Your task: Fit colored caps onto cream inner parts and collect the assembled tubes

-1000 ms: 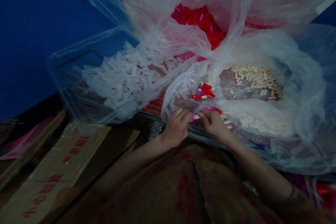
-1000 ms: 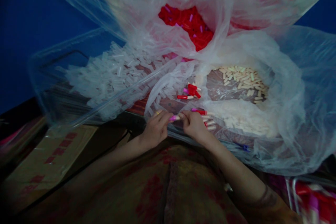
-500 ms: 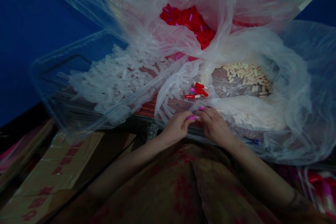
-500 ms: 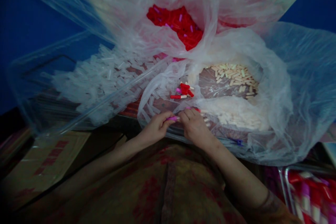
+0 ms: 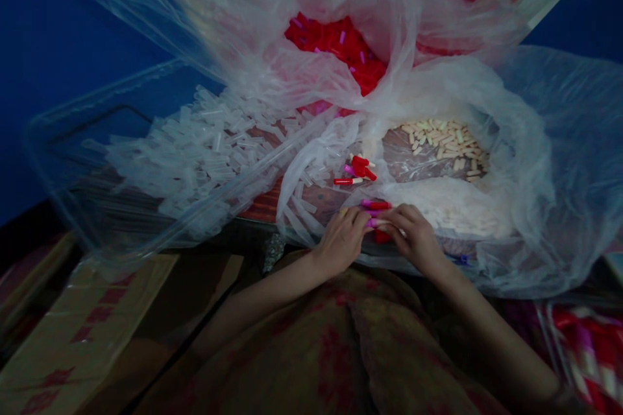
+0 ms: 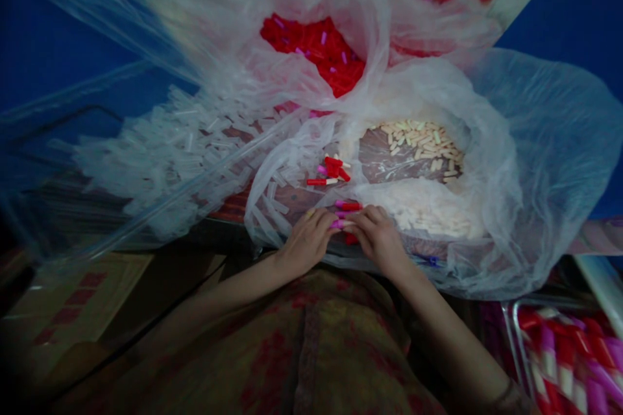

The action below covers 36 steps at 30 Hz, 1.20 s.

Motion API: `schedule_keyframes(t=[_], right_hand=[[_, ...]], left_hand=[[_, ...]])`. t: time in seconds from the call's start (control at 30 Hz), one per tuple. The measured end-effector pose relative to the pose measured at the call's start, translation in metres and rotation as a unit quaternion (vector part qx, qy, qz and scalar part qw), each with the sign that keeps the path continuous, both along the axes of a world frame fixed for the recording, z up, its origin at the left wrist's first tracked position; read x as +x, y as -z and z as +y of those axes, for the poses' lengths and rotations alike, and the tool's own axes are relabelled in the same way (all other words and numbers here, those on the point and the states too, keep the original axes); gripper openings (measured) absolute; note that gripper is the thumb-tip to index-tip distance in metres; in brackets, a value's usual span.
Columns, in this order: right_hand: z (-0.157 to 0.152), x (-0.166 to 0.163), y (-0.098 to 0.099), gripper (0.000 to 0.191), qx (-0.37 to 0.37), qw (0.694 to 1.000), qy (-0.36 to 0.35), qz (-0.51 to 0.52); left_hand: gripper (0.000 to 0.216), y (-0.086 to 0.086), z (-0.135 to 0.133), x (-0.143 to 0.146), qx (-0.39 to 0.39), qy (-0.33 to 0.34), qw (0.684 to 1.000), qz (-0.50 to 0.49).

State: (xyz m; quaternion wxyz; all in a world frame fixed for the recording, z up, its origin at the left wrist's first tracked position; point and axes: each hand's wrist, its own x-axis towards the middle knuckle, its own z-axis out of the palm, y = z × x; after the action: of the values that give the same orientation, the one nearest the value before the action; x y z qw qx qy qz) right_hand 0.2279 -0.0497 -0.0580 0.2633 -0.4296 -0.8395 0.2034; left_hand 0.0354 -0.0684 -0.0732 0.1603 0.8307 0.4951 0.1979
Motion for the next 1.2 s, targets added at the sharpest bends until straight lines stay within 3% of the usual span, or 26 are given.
schedule_keyframes(t=[0.2,0.37,0.5,0.63,0.73,0.87,0.93,1.07,1.2], right_hand=[[0.023,0.011,0.008,0.020,0.079,0.995,0.064,0.005],[0.048,-0.011,0.002,0.022,0.101,0.990,0.099,0.001],[0.065,-0.043,-0.007,0.028,0.051,0.991,0.025,-0.122],[0.077,-0.071,-0.011,0.042,-0.010,0.953,0.006,-0.302],[0.083,-0.076,-0.009,0.045,-0.017,0.936,0.003,-0.352],[0.082,-0.070,-0.009,0.032,-0.024,0.947,-0.022,-0.320],[0.078,-0.066,-0.010,0.028,0.010,0.963,-0.055,-0.263],[0.069,-0.063,-0.012,0.022,0.096,0.981,-0.111,-0.130],[0.066,-0.061,-0.015,0.019,0.063,0.985,-0.157,-0.022]], left_hand=[[0.017,0.010,0.010,0.021,0.016,-0.072,0.995,0.070],[0.021,0.011,0.008,0.021,0.029,-0.082,0.994,0.058],[0.025,0.009,0.004,0.020,0.014,-0.079,0.994,0.070],[0.029,0.007,-0.001,0.014,-0.001,-0.068,0.996,0.057],[0.032,0.006,-0.002,0.003,0.001,-0.068,0.998,0.016],[0.031,0.003,0.007,-0.017,0.068,-0.131,0.989,0.028],[0.037,-0.001,0.015,-0.026,0.092,-0.154,0.982,0.063],[0.030,-0.010,0.026,-0.039,0.017,-0.127,0.988,0.090],[0.023,-0.018,0.023,-0.052,-0.055,-0.100,0.993,-0.043]])
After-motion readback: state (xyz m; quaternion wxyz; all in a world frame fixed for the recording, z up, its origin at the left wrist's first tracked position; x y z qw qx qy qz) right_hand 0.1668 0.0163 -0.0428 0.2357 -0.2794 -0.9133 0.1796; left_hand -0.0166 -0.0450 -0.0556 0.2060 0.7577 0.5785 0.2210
